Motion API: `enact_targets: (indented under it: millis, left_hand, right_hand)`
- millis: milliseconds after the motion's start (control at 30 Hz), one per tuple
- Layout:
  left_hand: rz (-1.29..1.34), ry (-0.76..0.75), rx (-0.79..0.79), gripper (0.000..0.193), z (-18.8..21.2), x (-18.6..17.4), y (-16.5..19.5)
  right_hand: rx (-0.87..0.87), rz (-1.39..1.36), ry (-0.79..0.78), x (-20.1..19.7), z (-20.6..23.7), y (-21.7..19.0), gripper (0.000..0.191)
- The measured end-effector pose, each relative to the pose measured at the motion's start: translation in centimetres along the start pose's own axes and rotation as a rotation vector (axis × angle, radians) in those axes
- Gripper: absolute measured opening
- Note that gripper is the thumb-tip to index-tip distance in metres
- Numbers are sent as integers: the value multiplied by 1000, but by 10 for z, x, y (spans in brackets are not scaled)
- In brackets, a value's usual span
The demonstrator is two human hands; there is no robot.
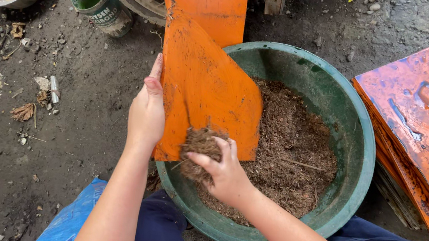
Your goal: The person scrubs orange-painted wooden planks using a handful of fibrous material from a green basin. They repeatedly rub the surface of each plank, flip it over to clean both sides, and place finished planks aside. The person handles multiple planks one at a time throughout the clip.
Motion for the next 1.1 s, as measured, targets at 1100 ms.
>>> enact_targets:
  millis: [1100]
  left_hand:
    - [519,-14,-72,54,-19,-28,-122]
  right_hand:
    - [814,857,-740,99,151,146,104]
Point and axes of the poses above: each hand's wrist, its own z-axis away from the middle knuckle, its own x-axis out of the palm, y = z × x, the point moved 6 cm from there along -z, towards the middle knuckle, and after that the axes turned 4 degrees about y, right-handed, at the moved point
